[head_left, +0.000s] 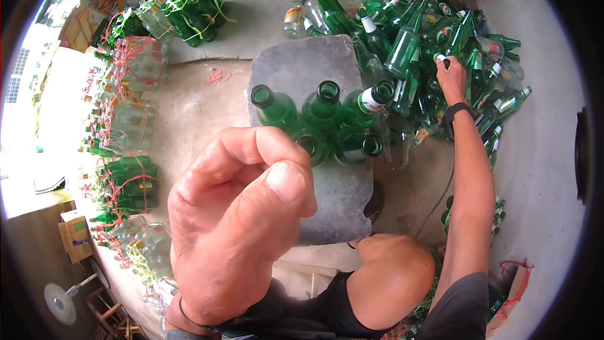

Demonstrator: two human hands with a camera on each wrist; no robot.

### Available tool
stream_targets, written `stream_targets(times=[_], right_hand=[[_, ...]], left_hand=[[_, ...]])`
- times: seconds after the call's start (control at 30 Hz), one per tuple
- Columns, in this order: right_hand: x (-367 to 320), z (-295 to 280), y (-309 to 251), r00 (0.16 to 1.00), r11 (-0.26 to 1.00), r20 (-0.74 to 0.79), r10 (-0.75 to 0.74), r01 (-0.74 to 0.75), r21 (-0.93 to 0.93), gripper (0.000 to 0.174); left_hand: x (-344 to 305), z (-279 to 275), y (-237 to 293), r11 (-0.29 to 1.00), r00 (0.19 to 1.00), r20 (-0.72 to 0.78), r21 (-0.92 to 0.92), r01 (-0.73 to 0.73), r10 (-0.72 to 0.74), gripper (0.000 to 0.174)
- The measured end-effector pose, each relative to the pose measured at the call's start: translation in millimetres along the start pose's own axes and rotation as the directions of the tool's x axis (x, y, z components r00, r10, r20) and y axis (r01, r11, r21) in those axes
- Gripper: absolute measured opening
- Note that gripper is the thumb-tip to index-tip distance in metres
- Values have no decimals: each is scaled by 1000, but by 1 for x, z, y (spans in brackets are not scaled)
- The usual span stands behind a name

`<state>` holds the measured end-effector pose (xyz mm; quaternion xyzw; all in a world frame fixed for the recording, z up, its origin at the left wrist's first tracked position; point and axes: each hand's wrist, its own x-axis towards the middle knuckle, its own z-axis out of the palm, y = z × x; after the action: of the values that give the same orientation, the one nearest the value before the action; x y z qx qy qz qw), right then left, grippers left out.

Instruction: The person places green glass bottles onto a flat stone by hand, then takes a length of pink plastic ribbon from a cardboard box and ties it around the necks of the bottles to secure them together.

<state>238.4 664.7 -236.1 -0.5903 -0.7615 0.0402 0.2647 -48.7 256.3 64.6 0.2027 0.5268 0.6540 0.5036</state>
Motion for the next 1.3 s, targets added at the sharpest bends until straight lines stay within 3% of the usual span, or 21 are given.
stream_targets(times=[0.67, 0.87, 1.03, 1.1, 1.17, 1.3], right_hand=[[-51, -62, -34, 994, 1000, -106, -3, 2, -3, 33], [-66, -71, -32, 985, 997, -157, -77, 79, 9, 32], [-76, -84, -32, 993, 999, -115, 7, -3, 34, 31], [-81, -92, -30, 989, 998, -143, -34, 40, 39, 31], [-86, -99, -31, 992, 998, -111, 51, -45, 49, 31], [-105, -126, -34, 996, 993, -60, 68, -61, 105, 31]], left_hand=[[-24, 12, -5, 998, 998, -27, 27, 52, -52, 13], [-38, 13, -6, 998, 997, -50, 8, 55, -55, 13], [-47, 11, -6, 996, 997, -63, -74, 40, -44, 12], [-45, 6, -6, 995, 999, -47, -100, -4, -1, 13], [-43, -2, -7, 993, 998, -26, -99, -57, 55, 14], [-37, -16, -7, 980, 988, -21, -123, -154, 153, 16]])
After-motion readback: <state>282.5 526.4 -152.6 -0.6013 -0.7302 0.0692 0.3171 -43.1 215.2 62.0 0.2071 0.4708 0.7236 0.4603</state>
